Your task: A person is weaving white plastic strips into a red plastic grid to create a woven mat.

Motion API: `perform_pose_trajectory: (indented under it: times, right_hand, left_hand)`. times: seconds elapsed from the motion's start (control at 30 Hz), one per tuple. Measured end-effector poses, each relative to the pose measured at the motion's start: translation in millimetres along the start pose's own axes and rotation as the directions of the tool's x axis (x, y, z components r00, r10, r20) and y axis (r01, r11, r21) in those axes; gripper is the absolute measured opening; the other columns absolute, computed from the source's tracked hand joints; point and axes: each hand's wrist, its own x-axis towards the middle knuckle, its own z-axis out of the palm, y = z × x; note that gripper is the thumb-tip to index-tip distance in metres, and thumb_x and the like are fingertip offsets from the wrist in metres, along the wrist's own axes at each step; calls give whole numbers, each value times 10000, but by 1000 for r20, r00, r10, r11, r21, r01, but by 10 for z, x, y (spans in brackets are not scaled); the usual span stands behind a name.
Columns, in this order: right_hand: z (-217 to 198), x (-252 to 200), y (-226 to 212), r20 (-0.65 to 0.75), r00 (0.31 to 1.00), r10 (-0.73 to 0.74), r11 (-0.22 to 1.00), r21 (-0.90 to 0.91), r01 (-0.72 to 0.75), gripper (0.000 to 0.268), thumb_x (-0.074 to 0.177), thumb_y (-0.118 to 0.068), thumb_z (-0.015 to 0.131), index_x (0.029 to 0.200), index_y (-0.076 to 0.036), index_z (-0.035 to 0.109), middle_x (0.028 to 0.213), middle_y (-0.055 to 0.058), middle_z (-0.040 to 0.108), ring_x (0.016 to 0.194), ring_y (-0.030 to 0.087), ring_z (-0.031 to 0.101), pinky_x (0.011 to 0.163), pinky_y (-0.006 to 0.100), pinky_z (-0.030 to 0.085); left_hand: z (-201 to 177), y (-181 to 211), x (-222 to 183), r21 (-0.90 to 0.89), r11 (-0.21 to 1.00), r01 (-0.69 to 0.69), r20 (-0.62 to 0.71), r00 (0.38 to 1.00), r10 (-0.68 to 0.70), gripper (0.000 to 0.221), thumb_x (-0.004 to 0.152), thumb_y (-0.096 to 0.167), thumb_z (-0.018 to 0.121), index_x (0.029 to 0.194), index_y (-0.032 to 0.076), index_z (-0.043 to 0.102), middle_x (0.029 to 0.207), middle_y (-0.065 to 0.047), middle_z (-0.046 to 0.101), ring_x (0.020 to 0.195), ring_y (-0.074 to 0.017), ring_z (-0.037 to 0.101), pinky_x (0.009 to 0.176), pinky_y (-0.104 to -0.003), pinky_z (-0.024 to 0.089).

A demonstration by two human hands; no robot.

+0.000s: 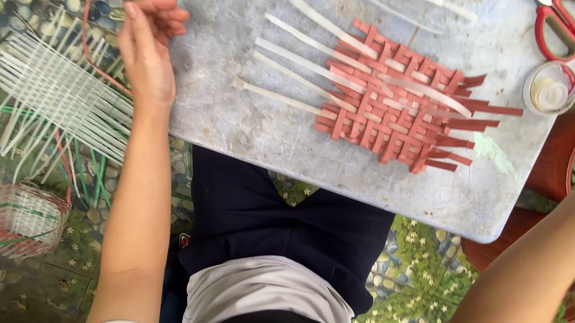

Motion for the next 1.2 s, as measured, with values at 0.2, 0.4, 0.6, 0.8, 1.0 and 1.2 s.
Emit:
perform_pose_trajectory:
  times: [0.2,0.4,0.6,0.8,1.0,1.2]
  right_hand:
    - [1003,-1000,-1474,-200,973,120,992,-9,-124,546,1105,-476,470,660,-161,448,536,-12,391,463,113,333,544,295,339]
    - [1155,-1277,-1454,-34,999,27,991,-131,-31,480,1171,-182,457,706,-88,385,623,28,389,601,119,354,610,292,302]
    - [1290,-1285,-1705,140,990,29,924,-382,27,242,1164,-173,525,997,-13,597,650,37,530,591,128,479,585,298,384]
    - [1327,-1281,-1631,123,989,-80,861,-492,131,278,1119,-135,552,1305,71,552,585,46,471,507,148,416,539,325,366]
    - [1328,-1271,-1585,184,982,-32,845,-520,125,224,1106,-170,597,1240,8,615,604,29,537,575,168,601,552,299,405]
    - [1328,-1246,-1627,200,980,4,852,-513,101,181,1102,-178,585,1187,-27,639,621,22,541,551,148,553,545,303,397]
  left_hand:
    - [48,100,-14,69,995,69,-40,997,-66,477,1030,436,341,1068,43,607,946,-99,669,848,-157,612,800,-266,513]
    - [52,54,-19,81,995,51,-27,998,-49,465,1039,427,355,1082,37,604,959,-101,664,879,-168,630,808,-269,524]
    - [52,100,-24,96,993,71,-45,997,-67,442,1048,392,356,1078,35,615,955,-101,667,872,-168,628,791,-269,513]
    - [60,89,-23,109,990,90,-35,996,-87,443,1052,393,359,1084,31,611,955,-103,667,872,-169,623,801,-274,515]
    - [120,121,45,168,981,98,-31,995,-94,437,1057,386,358,1078,26,606,954,-112,665,892,-172,623,804,-270,507]
    - [807,513,661,520,818,-247,249,960,131,185,1048,81,475,1119,-37,598,1058,-152,588,983,-260,562,833,-350,457]
